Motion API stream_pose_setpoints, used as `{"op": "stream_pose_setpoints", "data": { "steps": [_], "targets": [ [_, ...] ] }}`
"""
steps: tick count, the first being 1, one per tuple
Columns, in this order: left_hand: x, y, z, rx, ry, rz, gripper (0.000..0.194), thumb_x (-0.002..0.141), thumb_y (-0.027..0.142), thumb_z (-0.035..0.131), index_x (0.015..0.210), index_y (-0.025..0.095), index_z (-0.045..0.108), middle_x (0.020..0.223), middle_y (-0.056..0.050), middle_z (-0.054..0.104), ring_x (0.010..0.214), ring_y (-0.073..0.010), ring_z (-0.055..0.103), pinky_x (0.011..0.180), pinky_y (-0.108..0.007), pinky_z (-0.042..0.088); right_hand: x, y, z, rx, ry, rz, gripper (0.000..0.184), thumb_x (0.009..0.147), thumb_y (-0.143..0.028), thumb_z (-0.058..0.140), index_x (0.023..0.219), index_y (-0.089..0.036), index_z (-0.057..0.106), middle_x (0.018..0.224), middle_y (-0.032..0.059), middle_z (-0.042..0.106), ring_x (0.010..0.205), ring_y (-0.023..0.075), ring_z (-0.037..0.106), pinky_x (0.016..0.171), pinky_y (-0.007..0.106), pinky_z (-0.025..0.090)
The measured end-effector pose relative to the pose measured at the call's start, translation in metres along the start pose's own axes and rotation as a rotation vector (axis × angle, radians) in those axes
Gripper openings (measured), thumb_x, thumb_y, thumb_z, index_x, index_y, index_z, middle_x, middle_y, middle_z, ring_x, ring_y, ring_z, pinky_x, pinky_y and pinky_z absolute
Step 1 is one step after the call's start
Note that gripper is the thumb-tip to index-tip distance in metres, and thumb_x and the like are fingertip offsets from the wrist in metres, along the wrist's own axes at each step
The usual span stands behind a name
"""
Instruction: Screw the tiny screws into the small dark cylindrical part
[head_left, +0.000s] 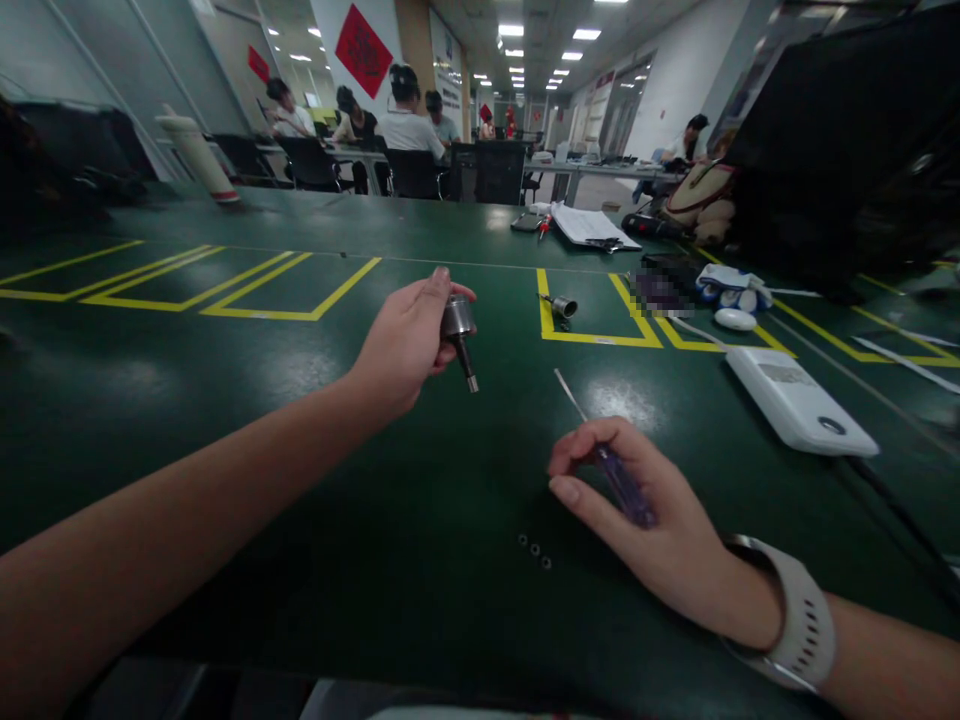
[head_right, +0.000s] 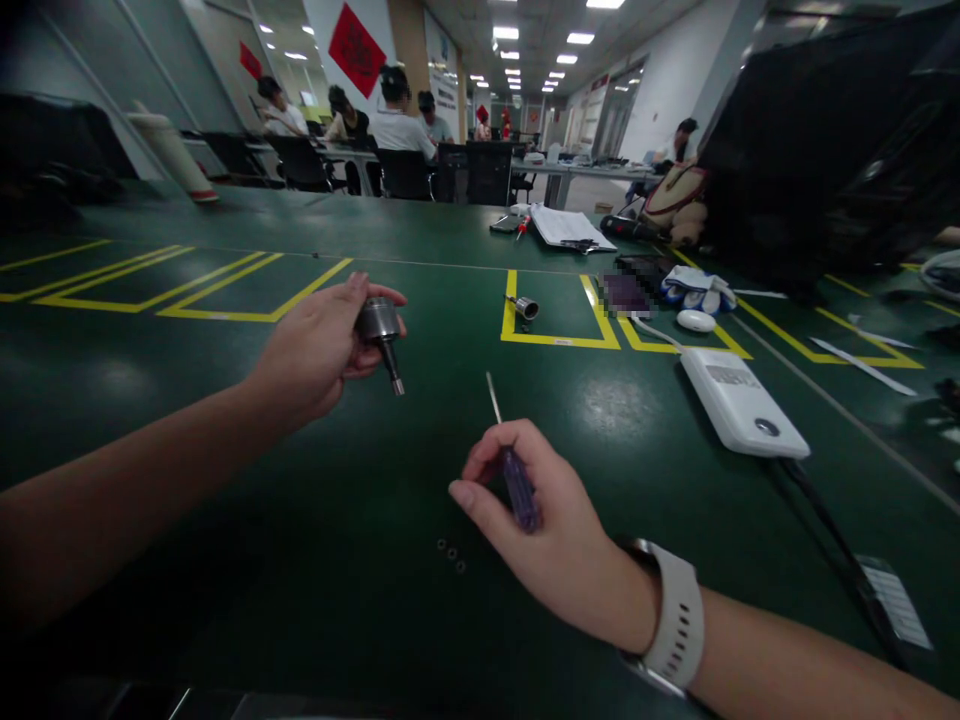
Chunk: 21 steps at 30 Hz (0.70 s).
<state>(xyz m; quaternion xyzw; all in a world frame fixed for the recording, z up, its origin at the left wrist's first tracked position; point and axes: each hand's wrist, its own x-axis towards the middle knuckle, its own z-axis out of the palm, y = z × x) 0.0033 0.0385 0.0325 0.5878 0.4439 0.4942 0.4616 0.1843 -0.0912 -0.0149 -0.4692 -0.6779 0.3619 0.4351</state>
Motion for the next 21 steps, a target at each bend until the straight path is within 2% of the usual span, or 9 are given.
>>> {"op": "stream_pose_setpoints", "data": {
  "steps": [1,3,6,11,16,18,19,20,21],
  "targets": [
    [-0.004,0.004,0.001,-0.101,0.0,-0.067,0.032,0.092,0.033,0.032,0.083,0.015,0.056,0.06,-0.001,0.054,0.034,-0.0056,0.037,0.032,-0.018,0.021,0.001,0.0,-0.002,0.027,0.059,0.014,0.015,0.081,-0.027,0.06,0.087,-0.023,0.046,0.077,-0.0018,0.054,0.068,0.0114,0.054,0.061,0.024,0.048],
    [-0.012,0.01,0.002,-0.256,0.014,-0.175,0.031,0.093,0.031,0.031,0.083,0.014,0.055,0.059,-0.002,0.055,0.032,-0.005,0.036,0.03,-0.017,0.019,0.003,0.001,-0.007,0.077,0.143,0.027,0.021,0.078,-0.027,0.063,0.079,-0.023,0.043,0.065,-0.0059,0.043,0.053,0.0078,0.042,0.048,0.02,0.039],
    [-0.024,0.015,0.001,-0.377,0.012,-0.313,0.031,0.093,0.03,0.031,0.084,0.012,0.055,0.057,-0.003,0.056,0.031,-0.0047,0.036,0.029,-0.016,0.019,0.004,0.005,-0.013,0.146,0.176,0.041,0.027,0.079,-0.027,0.064,0.071,-0.022,0.039,0.059,-0.0076,0.037,0.048,0.0062,0.033,0.042,0.019,0.03],
    [-0.037,0.016,-0.004,-0.463,-0.004,-0.387,0.032,0.093,0.03,0.03,0.086,0.012,0.055,0.058,-0.004,0.058,0.031,-0.0053,0.038,0.028,-0.015,0.022,0.0,0.008,-0.013,0.162,0.087,0.092,0.034,0.082,-0.027,0.059,0.062,-0.02,0.033,0.052,-0.0084,0.033,0.045,0.0056,0.027,0.039,0.018,0.023],
    [-0.038,0.016,-0.005,-0.494,-0.006,-0.39,0.031,0.093,0.028,0.03,0.087,0.012,0.056,0.06,-0.005,0.059,0.032,-0.006,0.041,0.028,-0.015,0.025,-0.002,0.0,-0.014,0.12,-0.037,0.06,0.035,0.085,-0.025,0.055,0.061,-0.021,0.031,0.051,-0.008,0.033,0.044,0.0059,0.028,0.04,0.018,0.026],
    [-0.038,0.016,-0.005,-0.485,-0.013,-0.389,0.032,0.093,0.027,0.028,0.087,0.012,0.056,0.059,-0.005,0.058,0.031,-0.0059,0.04,0.028,-0.015,0.024,0.001,-0.002,-0.016,0.125,-0.071,-0.005,0.031,0.082,-0.027,0.059,0.066,-0.022,0.033,0.056,-0.0057,0.044,0.049,0.0087,0.042,0.047,0.02,0.038],
    [-0.038,0.016,-0.005,-0.481,-0.015,-0.387,0.032,0.093,0.026,0.028,0.086,0.012,0.056,0.059,-0.005,0.058,0.031,-0.0059,0.04,0.027,-0.015,0.024,0.003,-0.002,-0.017,0.138,-0.107,-0.044,0.032,0.078,-0.03,0.064,0.071,-0.023,0.034,0.065,-0.0026,0.053,0.061,0.0125,0.053,0.058,0.025,0.045],
    [-0.038,0.016,-0.005,-0.477,-0.017,-0.385,0.033,0.093,0.026,0.027,0.086,0.012,0.056,0.059,-0.004,0.058,0.031,-0.0058,0.039,0.027,-0.015,0.023,0.005,-0.001,-0.017,0.15,-0.149,-0.079,0.037,0.072,-0.034,0.07,0.077,-0.024,0.035,0.082,0.0018,0.061,0.08,0.0179,0.059,0.072,0.032,0.048],
    [-0.037,0.015,-0.005,-0.475,-0.021,-0.384,0.033,0.093,0.027,0.027,0.086,0.012,0.056,0.059,-0.004,0.058,0.031,-0.0058,0.039,0.027,-0.015,0.023,0.007,-0.001,-0.018,0.157,-0.19,-0.104,0.046,0.065,-0.037,0.076,0.082,-0.025,0.035,0.102,0.0063,0.061,0.102,0.0232,0.055,0.087,0.039,0.044]
  ]
}}
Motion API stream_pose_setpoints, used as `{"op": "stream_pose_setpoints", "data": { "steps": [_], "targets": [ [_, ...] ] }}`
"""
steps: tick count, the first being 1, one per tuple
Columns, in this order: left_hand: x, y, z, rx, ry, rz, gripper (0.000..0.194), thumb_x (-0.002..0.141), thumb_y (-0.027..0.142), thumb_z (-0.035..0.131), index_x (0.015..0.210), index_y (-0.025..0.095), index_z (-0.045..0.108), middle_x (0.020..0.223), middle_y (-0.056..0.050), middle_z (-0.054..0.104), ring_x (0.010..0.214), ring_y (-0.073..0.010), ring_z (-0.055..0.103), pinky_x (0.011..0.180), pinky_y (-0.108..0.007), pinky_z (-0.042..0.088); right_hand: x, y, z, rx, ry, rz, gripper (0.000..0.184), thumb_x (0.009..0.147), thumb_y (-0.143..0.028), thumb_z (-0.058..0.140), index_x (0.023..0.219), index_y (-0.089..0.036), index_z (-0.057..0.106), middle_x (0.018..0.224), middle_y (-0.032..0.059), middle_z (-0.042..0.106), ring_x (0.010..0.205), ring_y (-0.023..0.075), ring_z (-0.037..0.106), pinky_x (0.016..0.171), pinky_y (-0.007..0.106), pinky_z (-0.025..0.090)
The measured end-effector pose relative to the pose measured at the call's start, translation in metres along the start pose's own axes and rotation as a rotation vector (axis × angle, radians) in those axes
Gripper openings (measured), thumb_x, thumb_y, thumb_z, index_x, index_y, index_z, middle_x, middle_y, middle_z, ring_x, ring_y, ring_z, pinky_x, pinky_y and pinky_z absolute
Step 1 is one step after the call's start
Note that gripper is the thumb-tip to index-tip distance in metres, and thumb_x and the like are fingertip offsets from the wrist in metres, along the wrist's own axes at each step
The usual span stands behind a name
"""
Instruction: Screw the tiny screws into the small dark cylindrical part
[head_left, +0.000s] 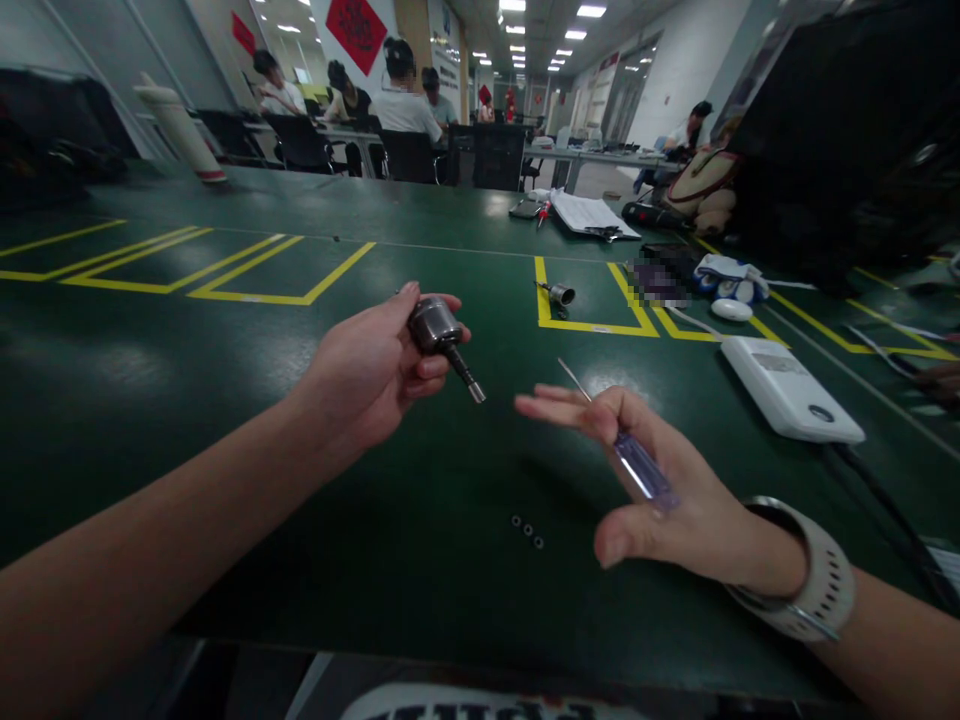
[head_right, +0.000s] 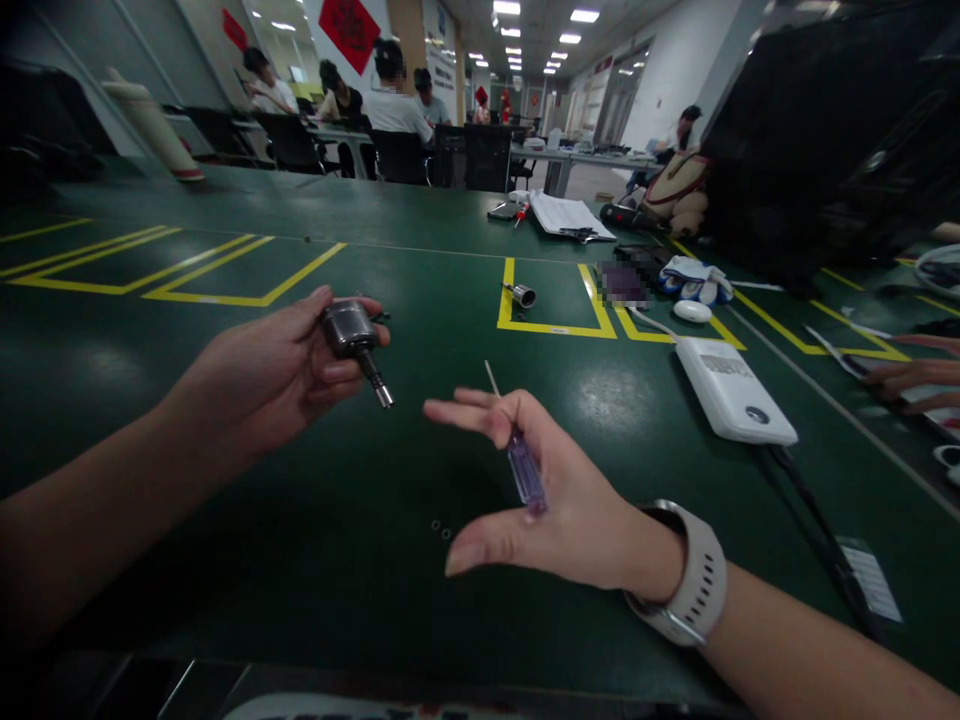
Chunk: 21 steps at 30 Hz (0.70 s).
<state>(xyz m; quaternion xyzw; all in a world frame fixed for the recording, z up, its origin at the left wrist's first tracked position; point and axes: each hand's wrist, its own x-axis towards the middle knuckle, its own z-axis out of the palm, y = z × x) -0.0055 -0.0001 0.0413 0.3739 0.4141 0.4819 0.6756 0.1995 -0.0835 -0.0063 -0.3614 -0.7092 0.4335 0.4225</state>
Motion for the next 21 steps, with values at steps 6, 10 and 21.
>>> {"op": "stream_pose_setpoints", "data": {
  "steps": [6,10,21],
  "targets": [
    [0.003,-0.003,-0.001,0.001,-0.005,-0.006,0.032,0.093,0.028,0.029,0.087,0.013,0.056,0.058,-0.004,0.059,0.031,-0.0058,0.039,0.027,-0.015,0.023,-0.001,0.006,0.0,0.108,0.077,0.04,0.049,0.06,-0.031,0.079,0.083,-0.025,0.036,0.126,0.0081,0.054,0.12,0.0239,0.047,0.096,0.04,0.038],
    [0.003,-0.004,0.0,0.004,0.004,-0.009,0.031,0.093,0.028,0.03,0.087,0.012,0.056,0.058,-0.004,0.059,0.031,-0.0061,0.039,0.027,-0.016,0.022,-0.011,0.006,-0.001,0.168,0.26,0.131,0.031,0.082,-0.033,0.058,0.062,-0.021,0.039,0.054,-0.0029,0.054,0.049,0.0106,0.05,0.05,0.024,0.04],
    [0.003,-0.008,-0.001,-0.01,-0.021,0.012,0.02,0.087,0.014,0.04,0.088,0.01,0.06,0.069,-0.006,0.061,0.05,-0.0108,0.055,0.045,-0.02,0.044,0.002,0.002,0.0,0.436,-0.015,0.3,0.046,0.088,-0.054,0.037,0.078,-0.017,0.062,0.065,0.0021,0.057,0.062,0.0134,0.054,0.062,0.028,0.044]
  ]
}}
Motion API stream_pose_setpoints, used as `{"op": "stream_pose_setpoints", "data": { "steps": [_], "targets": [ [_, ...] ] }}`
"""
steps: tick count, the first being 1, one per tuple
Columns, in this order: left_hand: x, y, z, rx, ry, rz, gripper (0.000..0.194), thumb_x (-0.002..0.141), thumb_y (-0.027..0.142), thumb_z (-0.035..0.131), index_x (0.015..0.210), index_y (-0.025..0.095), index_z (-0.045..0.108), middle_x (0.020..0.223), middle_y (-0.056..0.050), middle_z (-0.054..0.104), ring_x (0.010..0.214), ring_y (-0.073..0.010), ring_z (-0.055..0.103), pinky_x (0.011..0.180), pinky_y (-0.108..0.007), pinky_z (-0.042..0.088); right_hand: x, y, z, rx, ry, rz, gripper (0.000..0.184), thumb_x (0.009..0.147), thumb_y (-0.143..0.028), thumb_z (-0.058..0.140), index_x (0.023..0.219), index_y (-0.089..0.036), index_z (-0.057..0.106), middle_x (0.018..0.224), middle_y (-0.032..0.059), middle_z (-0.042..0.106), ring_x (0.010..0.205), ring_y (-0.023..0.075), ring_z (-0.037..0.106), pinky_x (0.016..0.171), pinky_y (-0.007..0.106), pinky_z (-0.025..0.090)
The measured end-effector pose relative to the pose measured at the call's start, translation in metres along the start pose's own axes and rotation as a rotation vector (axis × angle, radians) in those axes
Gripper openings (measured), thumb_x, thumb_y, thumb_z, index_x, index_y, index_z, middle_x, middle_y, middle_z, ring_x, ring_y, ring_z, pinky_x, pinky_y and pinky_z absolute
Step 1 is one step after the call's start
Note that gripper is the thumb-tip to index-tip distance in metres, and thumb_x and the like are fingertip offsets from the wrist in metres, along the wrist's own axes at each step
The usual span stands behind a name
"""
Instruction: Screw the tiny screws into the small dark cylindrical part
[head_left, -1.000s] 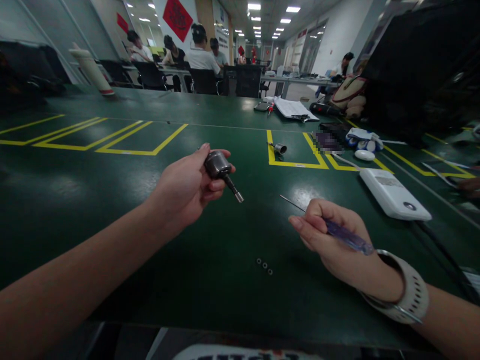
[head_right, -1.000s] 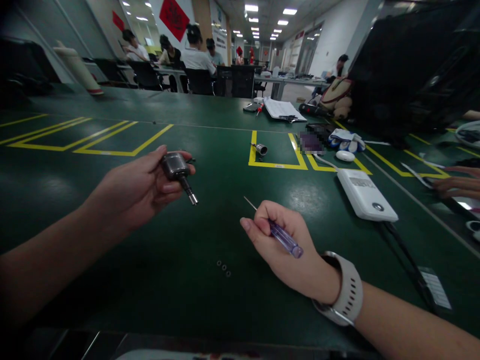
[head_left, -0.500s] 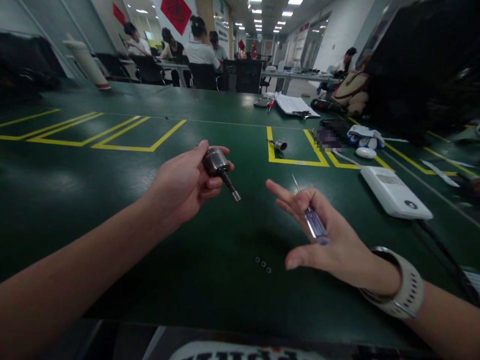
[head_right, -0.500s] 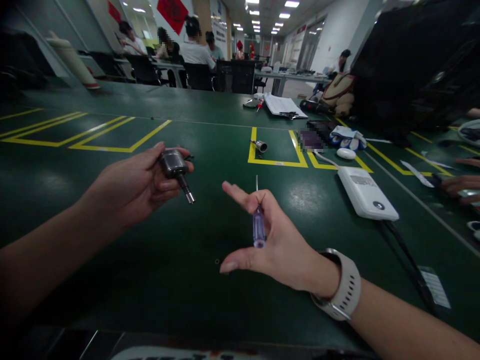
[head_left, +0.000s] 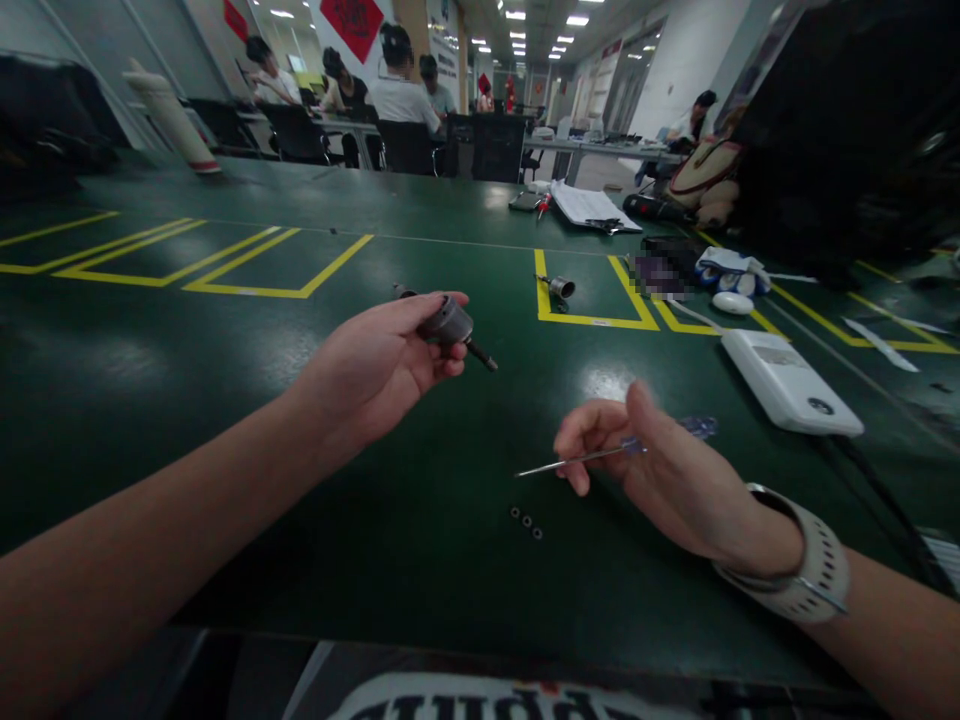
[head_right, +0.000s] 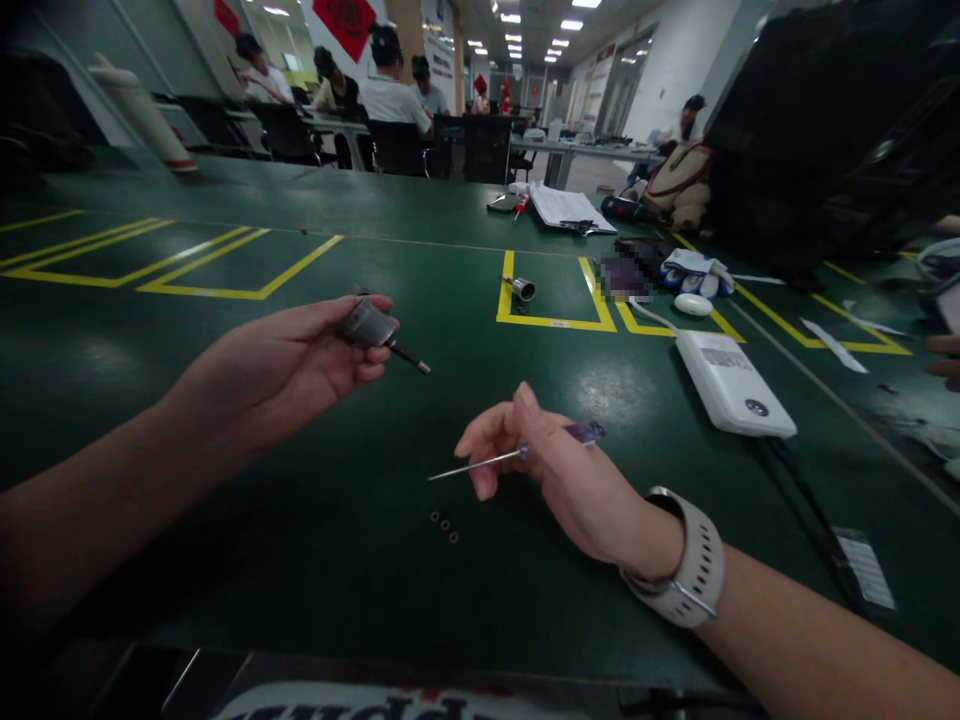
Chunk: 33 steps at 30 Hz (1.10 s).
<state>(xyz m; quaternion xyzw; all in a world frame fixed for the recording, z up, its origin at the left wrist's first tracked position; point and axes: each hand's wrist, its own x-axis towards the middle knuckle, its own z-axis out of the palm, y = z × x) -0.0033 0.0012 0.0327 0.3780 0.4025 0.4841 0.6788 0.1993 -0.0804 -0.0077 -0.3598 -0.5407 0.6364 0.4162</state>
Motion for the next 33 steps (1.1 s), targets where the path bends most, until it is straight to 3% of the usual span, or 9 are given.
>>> {"op": "stream_pose_setpoints", "data": {
  "steps": [4,7,14,18,20,25,27,29,33],
  "targets": [
    [0.002,-0.005,0.0,-0.029,-0.045,-0.056,0.017,0.083,0.011,0.046,0.083,0.009,0.063,0.076,-0.01,0.065,0.063,-0.0148,0.061,0.056,-0.024,0.05,-0.003,0.01,-0.004,-0.138,-0.057,0.086,0.038,0.084,-0.043,0.052,0.061,-0.015,0.062,0.055,0.0002,0.055,0.051,0.0098,0.049,0.05,0.023,0.038],
    [0.003,-0.008,0.0,-0.055,-0.091,-0.08,0.019,0.083,0.009,0.045,0.083,0.009,0.064,0.079,-0.012,0.067,0.07,-0.0176,0.063,0.062,-0.028,0.052,-0.005,0.016,-0.005,-0.241,-0.036,0.132,0.042,0.085,-0.042,0.052,0.055,-0.014,0.06,0.052,-0.0008,0.054,0.042,0.0066,0.044,0.043,0.021,0.032],
    [0.0,-0.01,0.003,-0.017,-0.075,-0.077,0.024,0.081,0.002,0.042,0.092,0.006,0.062,0.081,-0.013,0.067,0.074,-0.0189,0.065,0.069,-0.031,0.055,-0.004,0.019,-0.006,-0.197,0.035,0.093,0.042,0.086,-0.042,0.051,0.057,-0.014,0.061,0.053,-0.0005,0.056,0.043,0.0058,0.047,0.043,0.019,0.033],
    [0.001,-0.012,0.003,0.003,-0.1,-0.07,0.024,0.08,0.0,0.044,0.093,0.005,0.063,0.083,-0.013,0.068,0.075,-0.0188,0.065,0.071,-0.032,0.056,-0.005,0.015,-0.001,-0.371,0.025,0.069,0.043,0.088,-0.041,0.046,0.057,-0.014,0.059,0.052,-0.0003,0.054,0.042,0.0068,0.047,0.042,0.02,0.034],
    [0.001,-0.013,0.003,0.011,-0.112,-0.055,0.024,0.078,-0.002,0.045,0.092,0.005,0.063,0.086,-0.012,0.068,0.078,-0.0188,0.066,0.075,-0.032,0.056,-0.008,0.01,0.004,-0.54,-0.003,-0.021,0.044,0.09,-0.037,0.042,0.056,-0.015,0.057,0.049,-0.0006,0.052,0.043,0.0082,0.047,0.043,0.021,0.036],
    [-0.003,-0.016,0.006,0.053,-0.069,-0.032,0.028,0.07,-0.007,0.05,0.09,0.005,0.065,0.088,-0.012,0.068,0.082,-0.0187,0.066,0.078,-0.031,0.055,-0.017,0.006,0.018,-1.005,-0.167,-0.564,0.032,0.087,-0.016,0.039,0.058,-0.016,0.054,0.049,0.0004,0.049,0.05,0.0122,0.046,0.064,0.032,0.046],
    [-0.006,-0.018,0.008,0.066,-0.066,-0.027,0.029,0.067,-0.007,0.052,0.089,0.006,0.067,0.088,-0.011,0.069,0.082,-0.0185,0.066,0.078,-0.03,0.055,-0.019,0.008,0.019,-1.129,-0.216,-0.706,0.026,0.083,-0.012,0.041,0.062,-0.015,0.055,0.052,0.002,0.052,0.051,0.0133,0.047,0.069,0.036,0.047],
    [-0.009,-0.02,0.01,0.079,-0.072,-0.024,0.029,0.065,-0.006,0.055,0.088,0.007,0.068,0.088,-0.011,0.069,0.081,-0.0186,0.066,0.078,-0.03,0.054,-0.02,0.011,0.018,-1.175,-0.203,-0.78,0.021,0.082,-0.012,0.042,0.067,-0.015,0.057,0.054,0.0026,0.055,0.052,0.0142,0.048,0.072,0.038,0.047],
    [-0.012,-0.025,0.01,0.143,-0.108,-0.036,0.029,0.062,0.0,0.064,0.09,0.008,0.069,0.091,-0.012,0.07,0.082,-0.0197,0.066,0.079,-0.03,0.052,-0.021,0.011,0.013,-1.146,-0.054,-0.811,0.016,0.08,-0.012,0.043,0.074,-0.016,0.057,0.057,0.0026,0.057,0.055,0.0147,0.052,0.075,0.038,0.048]
  ]
}}
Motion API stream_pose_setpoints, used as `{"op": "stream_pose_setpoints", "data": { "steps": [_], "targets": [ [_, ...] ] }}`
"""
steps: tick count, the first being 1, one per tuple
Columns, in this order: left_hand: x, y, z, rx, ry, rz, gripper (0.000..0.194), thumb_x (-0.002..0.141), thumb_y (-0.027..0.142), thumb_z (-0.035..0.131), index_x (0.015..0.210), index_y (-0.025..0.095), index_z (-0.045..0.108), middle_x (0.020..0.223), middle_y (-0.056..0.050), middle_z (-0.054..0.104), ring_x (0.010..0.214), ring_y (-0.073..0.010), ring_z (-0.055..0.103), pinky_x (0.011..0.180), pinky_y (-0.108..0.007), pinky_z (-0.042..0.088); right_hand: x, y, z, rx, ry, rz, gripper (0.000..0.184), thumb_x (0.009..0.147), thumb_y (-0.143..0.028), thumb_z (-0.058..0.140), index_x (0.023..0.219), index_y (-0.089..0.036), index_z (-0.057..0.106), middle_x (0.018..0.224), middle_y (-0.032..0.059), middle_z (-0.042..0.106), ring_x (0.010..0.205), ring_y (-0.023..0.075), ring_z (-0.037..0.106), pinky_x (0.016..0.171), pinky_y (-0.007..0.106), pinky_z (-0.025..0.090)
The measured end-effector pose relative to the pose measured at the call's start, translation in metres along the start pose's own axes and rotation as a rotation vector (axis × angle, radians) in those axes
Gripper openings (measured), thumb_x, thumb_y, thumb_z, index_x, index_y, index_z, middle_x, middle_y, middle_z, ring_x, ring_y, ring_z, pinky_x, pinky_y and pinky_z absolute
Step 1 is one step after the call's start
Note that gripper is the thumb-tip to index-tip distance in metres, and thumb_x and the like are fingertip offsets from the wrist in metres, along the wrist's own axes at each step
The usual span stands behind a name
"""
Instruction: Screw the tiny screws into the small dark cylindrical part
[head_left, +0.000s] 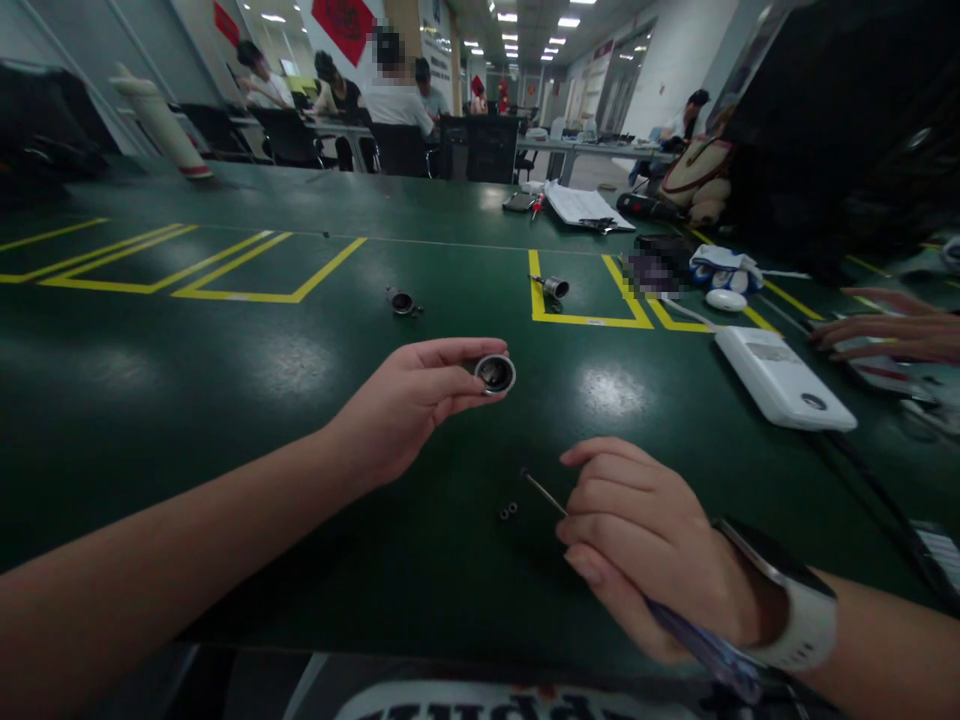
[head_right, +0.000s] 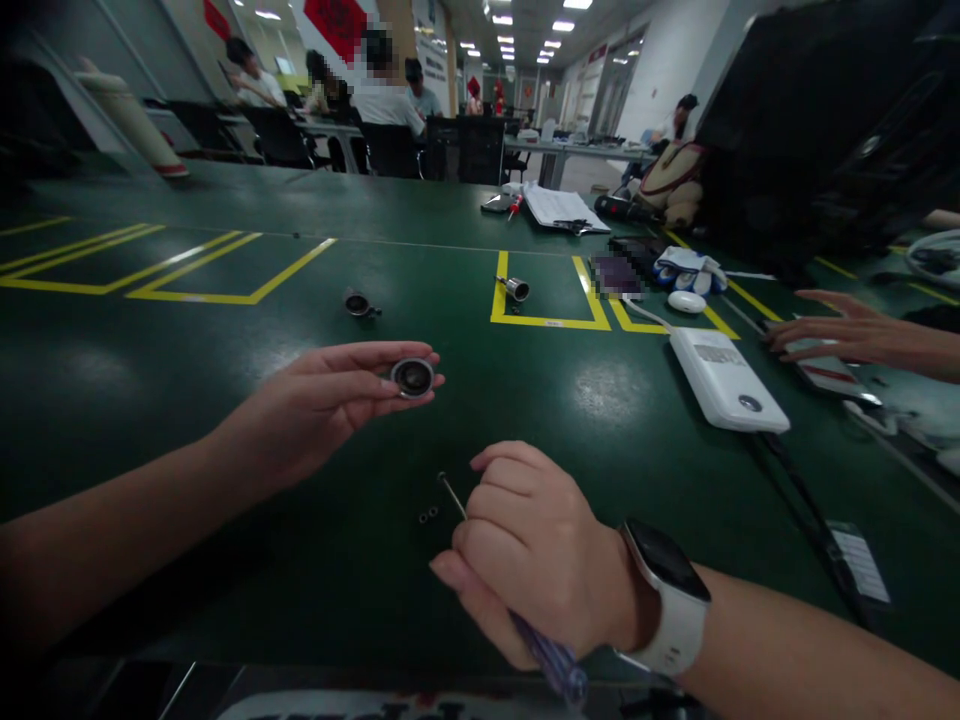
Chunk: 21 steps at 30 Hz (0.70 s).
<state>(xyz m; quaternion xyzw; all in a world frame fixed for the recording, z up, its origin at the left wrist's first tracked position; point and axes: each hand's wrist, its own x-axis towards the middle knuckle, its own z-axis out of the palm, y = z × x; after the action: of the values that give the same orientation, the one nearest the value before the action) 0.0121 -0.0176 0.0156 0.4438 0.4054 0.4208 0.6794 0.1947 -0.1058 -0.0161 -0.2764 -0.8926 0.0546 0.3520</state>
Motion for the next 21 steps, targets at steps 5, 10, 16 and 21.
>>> {"op": "stream_pose_setpoints", "data": {
  "steps": [5,10,16,21],
  "targets": [
    [-0.005,-0.007,0.001,0.129,-0.047,0.013,0.034,0.062,0.005,0.068,0.094,0.013,0.069,0.092,-0.008,0.071,0.086,-0.0182,0.065,0.08,-0.027,0.048,0.002,0.0,-0.005,-0.054,0.106,0.006,0.009,0.079,-0.014,0.049,0.078,-0.015,0.058,0.064,0.0039,0.062,0.062,0.0159,0.057,0.079,0.039,0.049],
    [-0.011,-0.013,0.006,0.186,-0.08,0.022,0.035,0.062,0.004,0.068,0.095,0.016,0.069,0.088,-0.006,0.072,0.081,-0.0167,0.066,0.074,-0.024,0.049,0.005,0.002,-0.004,-0.131,0.162,0.023,0.005,0.081,-0.016,0.052,0.082,-0.016,0.057,0.07,0.0041,0.064,0.069,0.0165,0.059,0.078,0.038,0.05],
    [-0.017,-0.015,0.012,0.18,-0.083,0.042,0.034,0.06,0.001,0.067,0.09,0.017,0.071,0.086,-0.005,0.072,0.075,-0.0158,0.066,0.066,-0.022,0.05,0.005,0.003,0.0,-0.184,0.118,0.06,0.004,0.083,-0.017,0.053,0.08,-0.017,0.056,0.072,0.0036,0.064,0.07,0.0161,0.058,0.077,0.037,0.047],
    [-0.018,-0.019,0.014,0.176,-0.024,0.07,0.03,0.058,0.001,0.068,0.083,0.017,0.071,0.082,-0.004,0.072,0.074,-0.015,0.065,0.065,-0.022,0.049,0.005,0.001,0.002,-0.23,0.08,0.056,0.007,0.084,-0.017,0.051,0.079,-0.016,0.056,0.072,0.0036,0.063,0.069,0.0158,0.057,0.079,0.037,0.045]
  ]
}}
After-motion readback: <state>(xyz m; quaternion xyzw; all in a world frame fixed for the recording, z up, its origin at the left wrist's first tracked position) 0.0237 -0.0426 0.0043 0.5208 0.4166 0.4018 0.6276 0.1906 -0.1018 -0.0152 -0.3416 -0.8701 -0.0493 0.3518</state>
